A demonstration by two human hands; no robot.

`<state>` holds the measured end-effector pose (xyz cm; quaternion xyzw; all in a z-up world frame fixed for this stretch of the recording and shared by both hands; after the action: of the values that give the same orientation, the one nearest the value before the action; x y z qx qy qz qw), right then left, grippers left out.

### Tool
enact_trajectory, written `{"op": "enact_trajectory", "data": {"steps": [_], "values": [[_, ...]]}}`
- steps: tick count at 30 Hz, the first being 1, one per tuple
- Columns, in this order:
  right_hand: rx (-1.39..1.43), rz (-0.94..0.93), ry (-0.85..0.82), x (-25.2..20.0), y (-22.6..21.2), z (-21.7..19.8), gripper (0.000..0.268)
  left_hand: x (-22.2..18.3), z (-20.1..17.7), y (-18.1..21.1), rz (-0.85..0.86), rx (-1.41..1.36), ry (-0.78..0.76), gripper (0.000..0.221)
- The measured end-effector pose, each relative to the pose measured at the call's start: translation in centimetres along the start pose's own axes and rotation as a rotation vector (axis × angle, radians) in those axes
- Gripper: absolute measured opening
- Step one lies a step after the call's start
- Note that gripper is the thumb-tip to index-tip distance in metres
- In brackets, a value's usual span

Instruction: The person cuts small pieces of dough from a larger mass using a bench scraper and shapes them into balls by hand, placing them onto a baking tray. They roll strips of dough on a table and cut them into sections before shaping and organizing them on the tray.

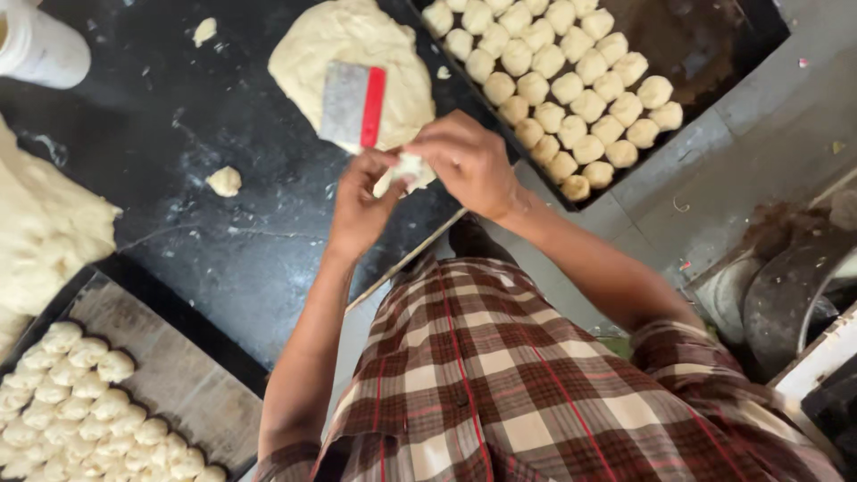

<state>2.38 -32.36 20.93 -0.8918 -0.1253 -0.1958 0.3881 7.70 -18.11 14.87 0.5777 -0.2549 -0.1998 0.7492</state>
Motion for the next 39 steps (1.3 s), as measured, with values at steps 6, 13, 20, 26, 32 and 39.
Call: {"op": "enact_trajectory", "data": {"steps": [6,13,20,26,32,39], "values": [[-0.305,-0.443,0.045,0.3,-3.2,-5.7,0.026,4.5,3.3,-0.9,-0.489,-0.755,0.295,0.046],[-0.305,-0.364,0.023,-0.5,2.0,-8.2,0.018,8.5,8.5,-3.4,-0.457,-0.707,0.114,0.049],[0.039,-0.083,0.009,1.9,8.9,-12.6,0.042,11.1,12.3,-4.3,-0.452,-0.384,-0.113,0.037],[0.89,0.827,-0.013,-0.6,15.0,-10.7,0.06,14.1,16.1,-1.6,-0.318,-0.225,-0.228,0.075],[-0.149,0.051,0.133,-3.0,11.7,-13.2,0.032,13.7,17.6,-2.6,-0.478,-0.623,-0.105,0.076],[-0.121,0.515,0.551,-1.3,34.1,-20.8,0.024,12.1,11.2,1.0,0.043,0.187,-0.005,0.09]]}}
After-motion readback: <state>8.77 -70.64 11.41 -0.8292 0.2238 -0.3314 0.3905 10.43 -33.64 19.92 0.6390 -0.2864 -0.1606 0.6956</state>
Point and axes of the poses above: each hand's wrist, its own x-axis towards the middle knuckle, its own z-axis out of the palm, y = z × x, the point moved 9 cm from there along x, towards the middle knuckle, and after that the axes turned 7 degrees about -x, right-handed, at the moved point
